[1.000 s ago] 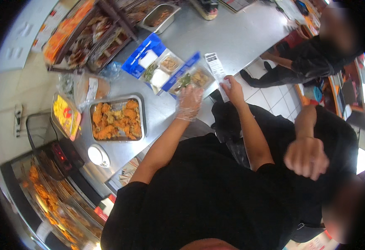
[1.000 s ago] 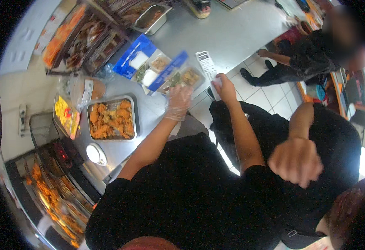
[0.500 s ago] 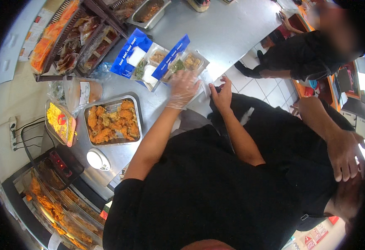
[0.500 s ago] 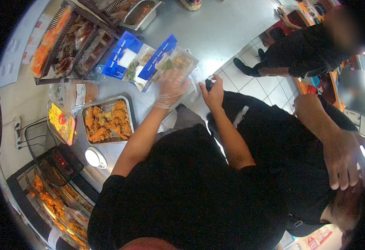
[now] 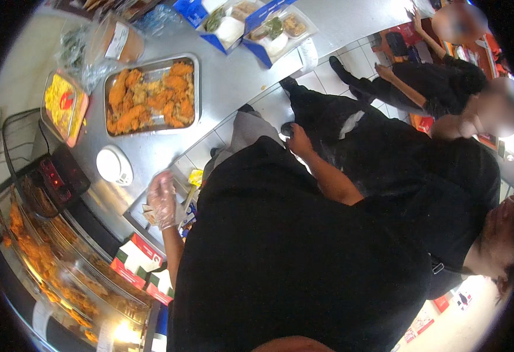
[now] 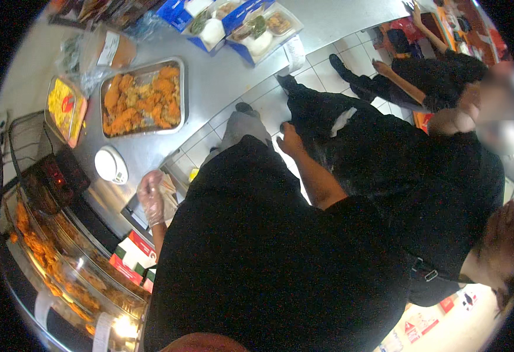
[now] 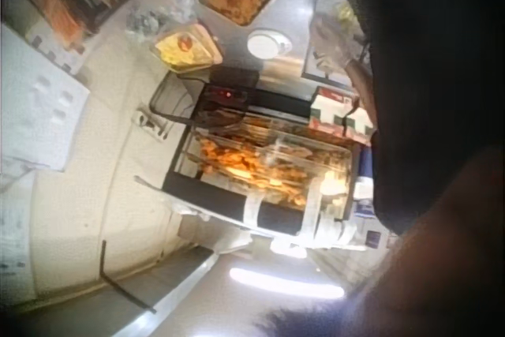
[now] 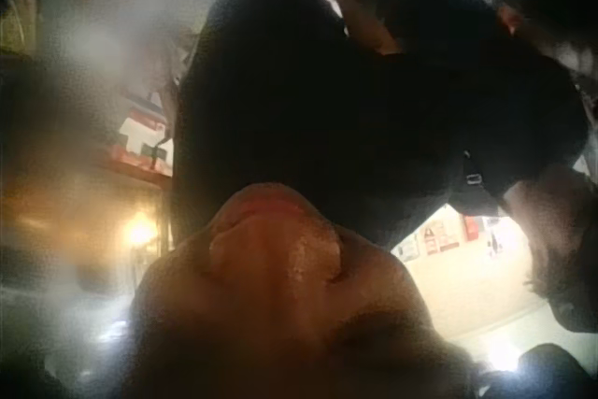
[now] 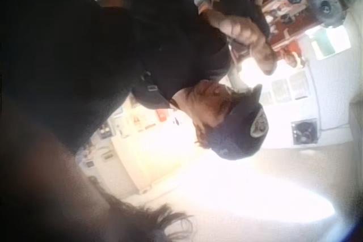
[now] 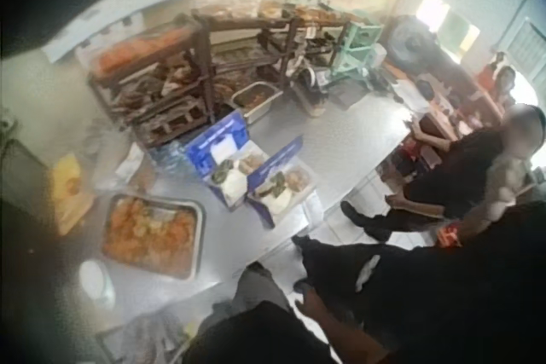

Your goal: The person assembles food orders by placing fried chicken, rice, and a side into takeaway boxes. They handle plastic containers, open boxes, and use a scoop to transfer food items from trays into the packaging.

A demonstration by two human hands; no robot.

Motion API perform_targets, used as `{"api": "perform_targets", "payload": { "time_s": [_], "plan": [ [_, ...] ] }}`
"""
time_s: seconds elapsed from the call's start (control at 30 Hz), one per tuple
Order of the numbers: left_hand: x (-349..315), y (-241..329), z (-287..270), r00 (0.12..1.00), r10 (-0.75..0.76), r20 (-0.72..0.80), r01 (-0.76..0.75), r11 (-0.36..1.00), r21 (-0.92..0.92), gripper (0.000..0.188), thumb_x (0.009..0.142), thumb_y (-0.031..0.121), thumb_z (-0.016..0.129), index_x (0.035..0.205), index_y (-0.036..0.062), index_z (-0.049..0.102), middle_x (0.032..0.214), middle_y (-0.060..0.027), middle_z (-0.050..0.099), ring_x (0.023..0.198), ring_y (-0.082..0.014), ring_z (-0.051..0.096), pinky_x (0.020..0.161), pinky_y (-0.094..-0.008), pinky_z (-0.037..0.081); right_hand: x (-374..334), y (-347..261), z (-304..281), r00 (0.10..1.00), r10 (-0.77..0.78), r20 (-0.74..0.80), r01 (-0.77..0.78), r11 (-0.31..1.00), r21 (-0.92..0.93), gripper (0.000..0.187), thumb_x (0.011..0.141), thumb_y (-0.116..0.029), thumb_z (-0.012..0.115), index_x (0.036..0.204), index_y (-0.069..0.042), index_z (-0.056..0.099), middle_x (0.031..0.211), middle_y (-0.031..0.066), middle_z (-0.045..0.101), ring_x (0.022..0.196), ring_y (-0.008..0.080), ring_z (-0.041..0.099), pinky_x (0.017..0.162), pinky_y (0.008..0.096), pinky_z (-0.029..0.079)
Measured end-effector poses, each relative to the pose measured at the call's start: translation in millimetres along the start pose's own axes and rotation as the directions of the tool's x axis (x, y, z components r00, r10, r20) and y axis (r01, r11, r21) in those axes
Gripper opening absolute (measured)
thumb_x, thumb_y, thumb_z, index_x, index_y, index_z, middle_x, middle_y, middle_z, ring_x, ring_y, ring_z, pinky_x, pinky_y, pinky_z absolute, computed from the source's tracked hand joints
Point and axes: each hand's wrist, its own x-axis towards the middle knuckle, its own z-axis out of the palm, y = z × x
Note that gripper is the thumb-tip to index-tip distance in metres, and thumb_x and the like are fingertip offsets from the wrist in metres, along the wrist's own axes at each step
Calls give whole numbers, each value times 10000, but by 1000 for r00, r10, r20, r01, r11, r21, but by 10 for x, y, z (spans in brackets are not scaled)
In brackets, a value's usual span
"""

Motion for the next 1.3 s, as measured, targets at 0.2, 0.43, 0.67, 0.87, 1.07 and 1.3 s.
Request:
{"api": "perform_targets", "payload": {
  "time_s": [0.2,0.43,0.67,0.87,1.07,1.3],
  "plan": [
    [-587,-1167,-488,957,-214,-196,194,974,-118,329,1000,281,513,1062,-10,655,926,-63,661,898,-144,600,827,-307,480,200,-1334,-152,912,-305,-276,371,898,236,217,907,-250,616,966,-42,627,786,154,650,655,306,648,623,391,506],
    [-1504,-3289,-394,796,-597,105,606,783,-140,350,993,346,497,1049,37,650,874,-50,655,790,-122,585,727,-273,468,537,-2778,70,966,-208,-152,253,648,719,358,926,-237,633,1178,0,539,778,75,650,664,133,616,597,282,499],
    [-1972,-3334,92,670,-726,154,741,665,-91,368,975,378,525,1080,44,636,896,-51,660,793,-122,586,720,-275,469,493,-2531,-9,850,-175,-498,472,673,569,439,898,-176,648,1272,-24,477,1033,113,588,830,158,585,717,291,488],
    [-1616,-2769,638,727,-665,170,686,713,-144,392,960,406,549,1107,50,625,916,-51,665,795,-122,587,713,-277,470,1019,-870,-651,629,267,-730,213,844,492,474,837,-37,570,1278,19,408,1203,151,494,998,215,540,859,328,451],
    [-1190,-2089,835,791,-601,117,612,778,-140,424,944,433,573,1134,56,613,935,-51,670,798,-123,589,706,-278,471,1564,-374,-1188,889,362,-281,141,368,919,490,890,-241,616,1297,-56,416,1061,84,634,1011,169,534,943,339,339],
    [-518,-1369,785,809,-581,92,588,801,-112,467,927,465,600,1165,63,599,958,-51,675,800,-123,590,699,-280,473,1552,-419,-1304,951,242,-193,142,211,967,488,844,-138,694,1254,1,468,969,113,633,860,127,548,768,263,418]
  ]
}}
